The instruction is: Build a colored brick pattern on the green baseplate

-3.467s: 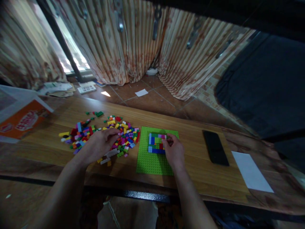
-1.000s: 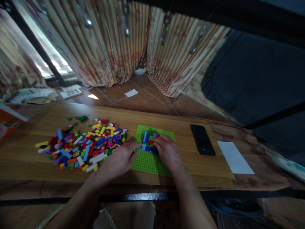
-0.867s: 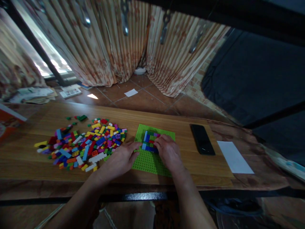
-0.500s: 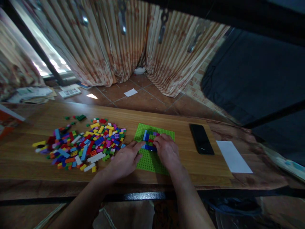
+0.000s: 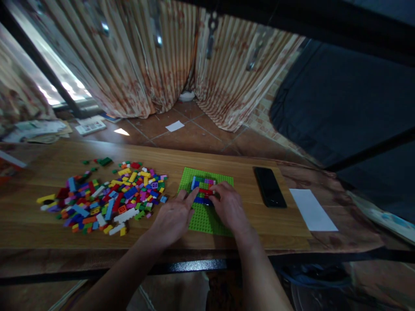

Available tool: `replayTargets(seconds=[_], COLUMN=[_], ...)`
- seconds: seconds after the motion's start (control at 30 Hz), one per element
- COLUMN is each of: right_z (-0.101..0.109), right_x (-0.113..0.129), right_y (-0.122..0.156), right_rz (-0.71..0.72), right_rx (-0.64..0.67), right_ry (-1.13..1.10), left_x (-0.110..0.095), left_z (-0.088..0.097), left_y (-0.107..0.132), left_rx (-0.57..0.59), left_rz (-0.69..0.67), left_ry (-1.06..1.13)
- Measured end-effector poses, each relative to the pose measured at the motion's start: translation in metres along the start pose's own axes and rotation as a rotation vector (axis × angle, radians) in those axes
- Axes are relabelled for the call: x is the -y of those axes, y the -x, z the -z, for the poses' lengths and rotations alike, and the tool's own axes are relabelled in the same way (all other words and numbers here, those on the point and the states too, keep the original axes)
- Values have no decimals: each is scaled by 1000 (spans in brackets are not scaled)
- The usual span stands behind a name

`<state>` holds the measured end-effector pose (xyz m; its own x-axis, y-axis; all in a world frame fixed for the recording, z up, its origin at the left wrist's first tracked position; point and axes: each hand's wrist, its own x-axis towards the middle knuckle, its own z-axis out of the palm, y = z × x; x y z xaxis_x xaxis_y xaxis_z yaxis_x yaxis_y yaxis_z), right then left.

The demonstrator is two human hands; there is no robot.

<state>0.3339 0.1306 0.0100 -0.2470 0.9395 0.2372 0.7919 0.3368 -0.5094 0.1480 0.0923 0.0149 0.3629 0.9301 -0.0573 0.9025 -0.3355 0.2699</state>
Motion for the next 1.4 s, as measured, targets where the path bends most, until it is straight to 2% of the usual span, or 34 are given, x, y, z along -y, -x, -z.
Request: replayTargets(seconds=[0.17,0.6,0.8,1.0,1.2,1.4], right_z=[-4,-8,-10,-12,-13,-18], right_x=[1,8,7,5,-4,-6], right_y=[1,-1,-1,-1,-6,-9], right_rz=[-21,54,36,-102,-384,-430], right_rx=[-53,-1,-30,-134,-183,-200], right_ry=[-14,184,126,-71,-246,-287], left_x=[0,-1,-1,-2,-4,-6], left_z=[2,2,0,-3,-1,-1], left_y=[-1,-1,-1,-1,-1,-3], left_rx=[5,22,23,2,5,11], left_rz=[0,7,-3,-17,-6,14], left_ry=[-2,-4,-2,-10,-36,-87])
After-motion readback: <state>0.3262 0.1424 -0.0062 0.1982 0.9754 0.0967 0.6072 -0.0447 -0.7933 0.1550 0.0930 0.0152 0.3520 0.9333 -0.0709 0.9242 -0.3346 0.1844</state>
